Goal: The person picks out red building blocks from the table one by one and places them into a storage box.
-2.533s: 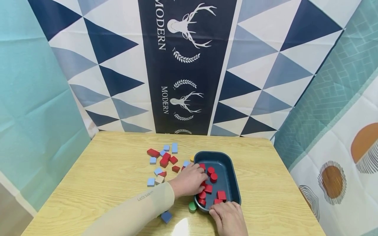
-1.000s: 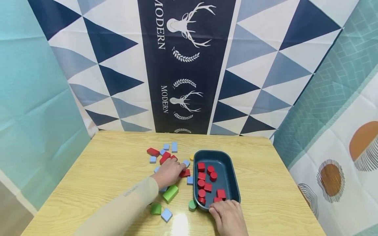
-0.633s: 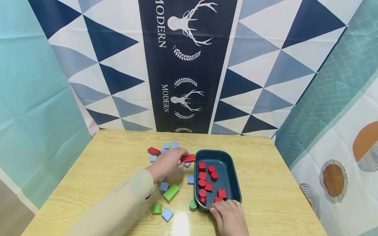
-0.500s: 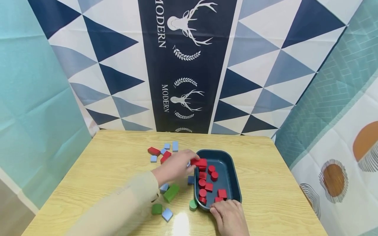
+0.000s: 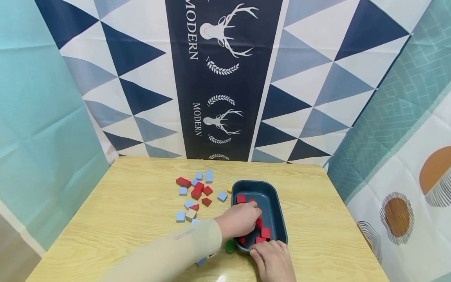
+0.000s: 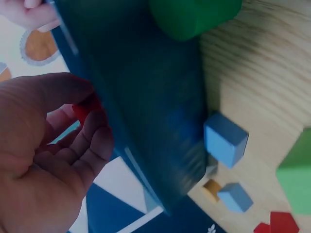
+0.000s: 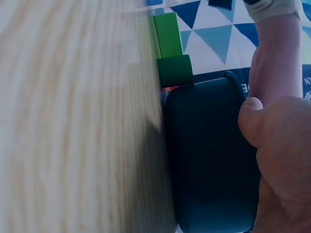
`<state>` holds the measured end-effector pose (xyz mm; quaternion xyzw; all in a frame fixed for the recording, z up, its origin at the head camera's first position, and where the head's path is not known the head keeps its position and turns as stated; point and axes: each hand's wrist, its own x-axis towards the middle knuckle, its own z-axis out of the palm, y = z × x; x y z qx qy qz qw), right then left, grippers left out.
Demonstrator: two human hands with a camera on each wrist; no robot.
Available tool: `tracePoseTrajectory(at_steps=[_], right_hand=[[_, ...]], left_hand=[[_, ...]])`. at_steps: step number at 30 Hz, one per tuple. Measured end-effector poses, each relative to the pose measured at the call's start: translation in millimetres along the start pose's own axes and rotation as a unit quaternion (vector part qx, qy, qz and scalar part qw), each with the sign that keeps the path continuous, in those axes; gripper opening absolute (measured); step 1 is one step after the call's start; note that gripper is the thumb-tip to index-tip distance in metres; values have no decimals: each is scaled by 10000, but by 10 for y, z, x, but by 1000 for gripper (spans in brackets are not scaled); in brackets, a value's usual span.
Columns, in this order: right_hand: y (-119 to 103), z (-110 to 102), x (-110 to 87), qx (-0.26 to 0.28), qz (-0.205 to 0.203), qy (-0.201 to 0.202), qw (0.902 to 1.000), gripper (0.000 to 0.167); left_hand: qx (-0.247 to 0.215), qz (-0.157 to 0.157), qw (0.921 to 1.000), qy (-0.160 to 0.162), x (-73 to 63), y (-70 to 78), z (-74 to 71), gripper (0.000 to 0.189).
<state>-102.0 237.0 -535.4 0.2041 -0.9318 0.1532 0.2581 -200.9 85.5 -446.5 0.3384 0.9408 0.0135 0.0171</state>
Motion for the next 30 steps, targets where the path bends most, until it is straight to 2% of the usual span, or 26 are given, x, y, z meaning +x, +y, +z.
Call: tracePoseTrajectory(at_steps=[4, 7, 11, 17, 21, 30], right_hand=[[8, 14, -16, 31, -51, 26, 10000, 25], [14, 20, -18, 46, -56, 45, 10000, 26], [43, 33, -15, 13, -267, 251, 9993, 26], [77, 61, -20, -6, -502, 459, 9977, 27], [62, 56, -22, -37, -412, 364, 9985, 30], [67, 53, -24, -40, -381, 342, 9987, 30]], left_hand=[[78, -160, 9998, 40, 58, 70, 91, 20], [130, -158, 9998, 67, 75, 106, 119, 21], [183, 91, 9998, -79, 87, 124, 136, 20], [339, 591, 9953, -688, 65, 117, 220, 25], [308, 630, 9933, -920, 39, 114, 276, 29], [85, 681, 9932, -946, -7, 73, 237, 30]])
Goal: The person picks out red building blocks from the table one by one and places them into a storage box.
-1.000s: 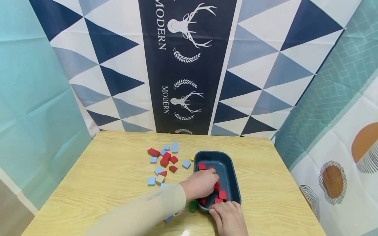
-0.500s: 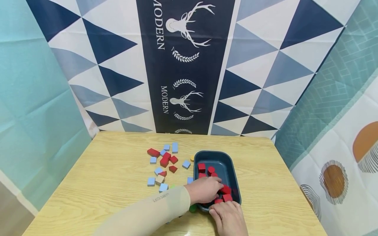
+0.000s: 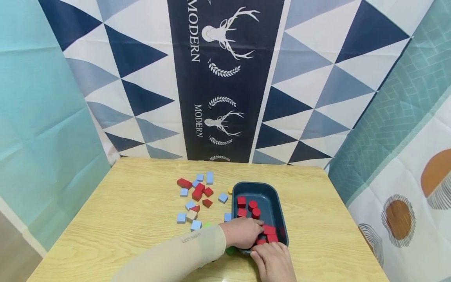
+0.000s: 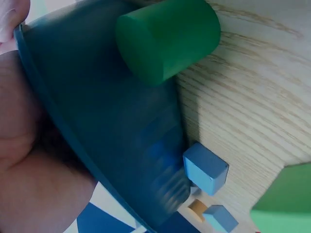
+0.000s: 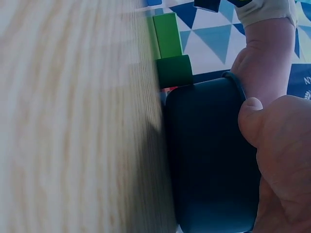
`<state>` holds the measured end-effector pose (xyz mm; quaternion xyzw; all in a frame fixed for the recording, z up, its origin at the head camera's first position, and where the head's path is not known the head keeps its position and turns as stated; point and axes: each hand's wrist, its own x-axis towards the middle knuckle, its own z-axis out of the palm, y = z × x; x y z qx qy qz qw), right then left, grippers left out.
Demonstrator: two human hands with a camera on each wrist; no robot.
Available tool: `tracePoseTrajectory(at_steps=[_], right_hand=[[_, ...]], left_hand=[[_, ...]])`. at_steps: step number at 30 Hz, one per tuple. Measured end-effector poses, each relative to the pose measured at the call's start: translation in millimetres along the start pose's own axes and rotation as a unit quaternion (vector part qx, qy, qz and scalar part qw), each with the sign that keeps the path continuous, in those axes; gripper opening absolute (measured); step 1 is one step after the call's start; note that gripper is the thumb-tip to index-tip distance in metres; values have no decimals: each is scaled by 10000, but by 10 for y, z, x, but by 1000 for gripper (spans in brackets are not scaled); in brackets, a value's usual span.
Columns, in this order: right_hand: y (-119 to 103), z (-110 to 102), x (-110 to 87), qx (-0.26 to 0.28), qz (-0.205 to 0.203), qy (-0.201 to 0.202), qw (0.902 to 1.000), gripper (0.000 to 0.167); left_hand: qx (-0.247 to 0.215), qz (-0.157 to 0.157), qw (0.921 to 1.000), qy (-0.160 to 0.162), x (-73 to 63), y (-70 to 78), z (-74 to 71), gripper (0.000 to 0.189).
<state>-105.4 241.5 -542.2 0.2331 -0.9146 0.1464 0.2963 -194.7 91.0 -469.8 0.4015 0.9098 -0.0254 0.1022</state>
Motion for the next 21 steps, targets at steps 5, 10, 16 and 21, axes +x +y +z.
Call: tracePoseTrajectory(at_steps=[5, 10, 16, 21], right_hand=[[-6, 12, 0, -28, 6, -4, 10000, 26], [-34, -4, -13, -59, 174, -106, 9998, 25], [-95, -54, 3, 29, 653, -513, 9965, 24], [-113, -102, 52, 123, 794, -676, 9945, 22]], left_hand=[[-193, 55, 9989, 429, -108, -117, -42, 29], [-78, 177, 9926, 1199, -247, -397, -53, 23], [-106, -118, 9869, 1608, -549, -861, 31, 28], [-189, -514, 9877, 1464, -837, -1232, 194, 38]])
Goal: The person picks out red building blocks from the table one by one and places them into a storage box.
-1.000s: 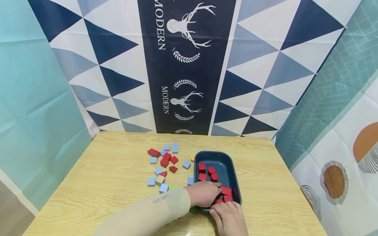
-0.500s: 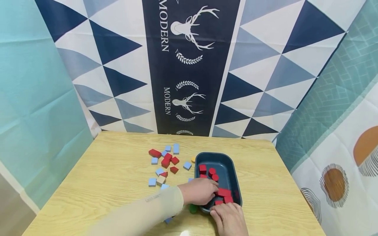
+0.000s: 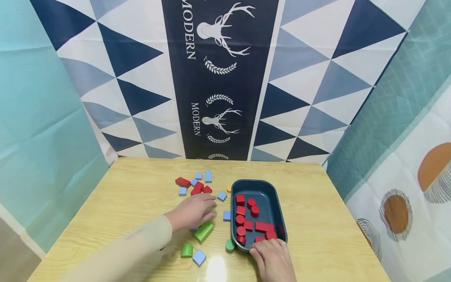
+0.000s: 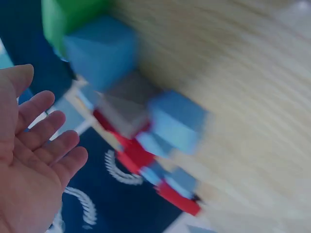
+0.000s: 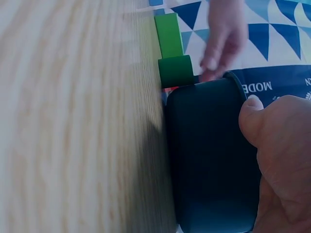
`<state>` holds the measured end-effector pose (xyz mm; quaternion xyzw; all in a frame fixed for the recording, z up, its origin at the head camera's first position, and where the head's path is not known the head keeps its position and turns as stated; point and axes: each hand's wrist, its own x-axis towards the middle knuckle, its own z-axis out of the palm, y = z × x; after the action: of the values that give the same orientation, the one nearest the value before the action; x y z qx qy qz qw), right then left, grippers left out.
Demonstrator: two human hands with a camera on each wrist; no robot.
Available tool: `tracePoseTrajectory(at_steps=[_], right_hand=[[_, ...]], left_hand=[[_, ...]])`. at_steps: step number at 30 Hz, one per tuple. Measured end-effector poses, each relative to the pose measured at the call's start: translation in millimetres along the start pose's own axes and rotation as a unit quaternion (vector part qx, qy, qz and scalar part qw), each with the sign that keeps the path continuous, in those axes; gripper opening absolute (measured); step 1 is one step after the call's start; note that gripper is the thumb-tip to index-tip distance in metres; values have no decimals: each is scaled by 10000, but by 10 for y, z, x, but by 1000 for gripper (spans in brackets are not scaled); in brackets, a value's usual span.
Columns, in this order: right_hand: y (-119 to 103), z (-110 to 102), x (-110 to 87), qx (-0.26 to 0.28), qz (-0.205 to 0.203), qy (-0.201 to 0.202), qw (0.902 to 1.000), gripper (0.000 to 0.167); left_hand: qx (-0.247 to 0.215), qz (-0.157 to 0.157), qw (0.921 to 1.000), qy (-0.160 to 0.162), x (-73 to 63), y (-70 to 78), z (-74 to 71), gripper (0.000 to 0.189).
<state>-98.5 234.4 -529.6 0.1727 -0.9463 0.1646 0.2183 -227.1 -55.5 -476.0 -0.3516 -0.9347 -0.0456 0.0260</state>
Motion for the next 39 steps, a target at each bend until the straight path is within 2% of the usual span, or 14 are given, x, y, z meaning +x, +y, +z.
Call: tracePoseTrajectory(at_steps=[3, 6, 8, 11, 17, 20, 25, 29, 32, 36, 39], right_hand=[[-3, -31, 44, 2, -56, 18, 10000, 21], [-1, -56, 79, 6, -128, 82, 9999, 21], [4, -62, 92, -3, -166, 133, 9998, 21], [8, -60, 92, -19, -239, 192, 9995, 21], [5, -43, 64, -8, -222, 126, 9997, 22], [8, -35, 42, -27, -101, 37, 9999, 22], [2, -24, 22, -17, -50, -11, 10000, 21], [-14, -20, 3, 69, 128, -113, 9998, 21], [-18, -29, 1, 112, 249, -190, 9994, 22], [-7, -34, 5, 104, 186, -165, 9996, 22], [-10, -20, 0, 89, 120, -108, 9998, 23]], left_hand=[[-52, -258, 9996, 117, -139, -185, 22, 34], [-159, -434, 9982, 393, -225, -309, 54, 25], [-226, -471, 9972, 541, -244, -358, 88, 20], [-223, -450, 9971, 564, -228, -385, 148, 19], [177, -563, 9978, 291, -117, -353, 253, 27], [311, -717, 9963, 354, -29, -326, 271, 36], [106, -1102, 9929, 444, 143, -270, 279, 51], [173, -1239, 9915, 369, 305, -231, 321, 37], [262, -1289, 9900, 504, 389, -186, 324, 22], [159, -1283, 9900, 571, 382, -106, 298, 19], [-47, -1234, 9914, 434, 317, -73, 301, 16]])
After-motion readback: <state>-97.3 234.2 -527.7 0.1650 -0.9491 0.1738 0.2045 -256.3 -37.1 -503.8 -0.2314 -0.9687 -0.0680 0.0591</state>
